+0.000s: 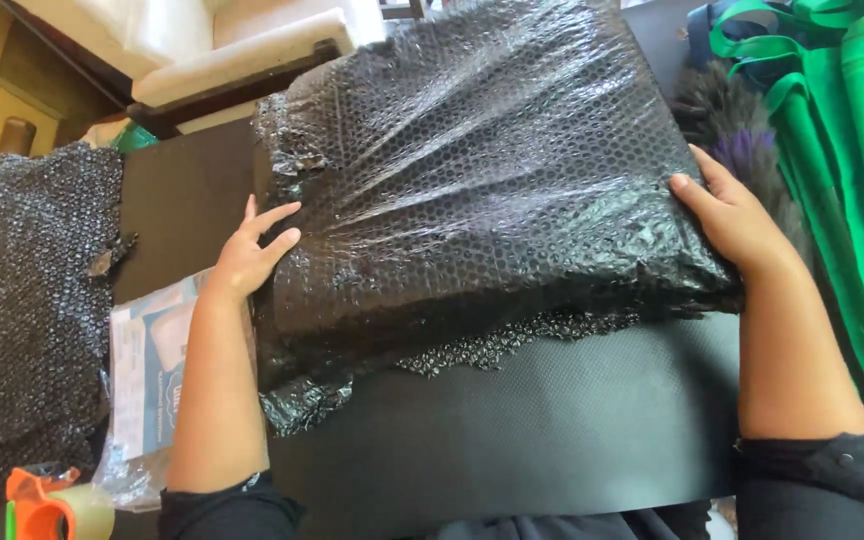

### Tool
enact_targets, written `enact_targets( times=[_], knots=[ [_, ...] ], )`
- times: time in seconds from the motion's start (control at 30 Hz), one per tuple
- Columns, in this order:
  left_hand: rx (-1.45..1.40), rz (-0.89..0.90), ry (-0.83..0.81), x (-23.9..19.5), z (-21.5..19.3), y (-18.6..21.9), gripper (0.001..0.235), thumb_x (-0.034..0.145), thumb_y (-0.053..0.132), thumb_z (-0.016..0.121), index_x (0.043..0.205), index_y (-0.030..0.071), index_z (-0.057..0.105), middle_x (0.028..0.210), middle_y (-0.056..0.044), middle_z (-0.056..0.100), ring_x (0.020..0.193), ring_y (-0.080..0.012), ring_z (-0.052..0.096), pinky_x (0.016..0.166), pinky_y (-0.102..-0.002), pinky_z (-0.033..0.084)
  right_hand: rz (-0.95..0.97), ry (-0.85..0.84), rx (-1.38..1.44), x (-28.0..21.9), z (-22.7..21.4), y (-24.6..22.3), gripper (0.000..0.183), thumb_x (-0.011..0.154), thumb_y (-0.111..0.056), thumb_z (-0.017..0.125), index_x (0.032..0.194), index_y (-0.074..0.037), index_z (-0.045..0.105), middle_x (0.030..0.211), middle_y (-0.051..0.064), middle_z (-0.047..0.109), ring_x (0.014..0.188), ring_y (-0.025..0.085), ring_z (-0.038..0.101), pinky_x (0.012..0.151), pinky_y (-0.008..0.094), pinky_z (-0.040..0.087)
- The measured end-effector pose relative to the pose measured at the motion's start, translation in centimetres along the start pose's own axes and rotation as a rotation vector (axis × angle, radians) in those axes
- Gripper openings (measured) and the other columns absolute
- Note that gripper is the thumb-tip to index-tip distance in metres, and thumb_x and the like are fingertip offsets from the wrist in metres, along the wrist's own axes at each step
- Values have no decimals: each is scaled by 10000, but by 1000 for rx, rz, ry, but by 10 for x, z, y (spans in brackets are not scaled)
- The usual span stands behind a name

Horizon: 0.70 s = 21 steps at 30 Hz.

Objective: Wrapping a blue bag with bubble wrap and securing it with tape for shipping or storage.

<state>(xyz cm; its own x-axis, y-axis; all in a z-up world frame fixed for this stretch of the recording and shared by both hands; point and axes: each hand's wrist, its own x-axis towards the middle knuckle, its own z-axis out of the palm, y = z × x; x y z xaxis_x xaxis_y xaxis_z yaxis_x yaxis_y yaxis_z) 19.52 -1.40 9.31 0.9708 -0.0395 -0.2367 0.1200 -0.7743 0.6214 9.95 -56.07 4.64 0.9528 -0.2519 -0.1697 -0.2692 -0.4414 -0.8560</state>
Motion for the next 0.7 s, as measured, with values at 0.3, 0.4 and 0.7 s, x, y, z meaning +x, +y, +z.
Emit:
enact_targets(
  times=[0.3, 0.4, 0.7],
  knots=[
    [146, -31, -82, -23, -2, 34, 533, 1004, 486, 421, 1526, 388, 463, 1749, -54, -26, 1607, -292, -64, 1222, -598, 141, 120, -92, 77, -21, -15, -19, 757, 966, -256, 543, 1650, -176, 230, 1589, 102, 433, 1382, 180, 447, 1134, 340, 355],
    [70, -56, -65, -39, -4, 44, 576, 1006, 535, 295, 1561, 412, 390, 1751, 11, -26, 1611, -263, -51, 1234, -588, 103, 122, -89, -70, -30, -17, -33, 774, 951, -320, 539, 1643, -158, 232, 1640, 54, 367, 1473, 156, 353, 1197, 327, 259],
    [65, 52, 312, -122, -34, -47, 541, 953, 286, 637, 1481, 243, 528, 1728, -92, 119, 1590, -278, 24, 1232, -529, 144, 48, -40, -82, -33, -32, 5, 742, 997, -315, 517, 1659, -170, 215, 1639, 192, 331, 1444, 267, 407, 1144, 400, 309]
  ],
)
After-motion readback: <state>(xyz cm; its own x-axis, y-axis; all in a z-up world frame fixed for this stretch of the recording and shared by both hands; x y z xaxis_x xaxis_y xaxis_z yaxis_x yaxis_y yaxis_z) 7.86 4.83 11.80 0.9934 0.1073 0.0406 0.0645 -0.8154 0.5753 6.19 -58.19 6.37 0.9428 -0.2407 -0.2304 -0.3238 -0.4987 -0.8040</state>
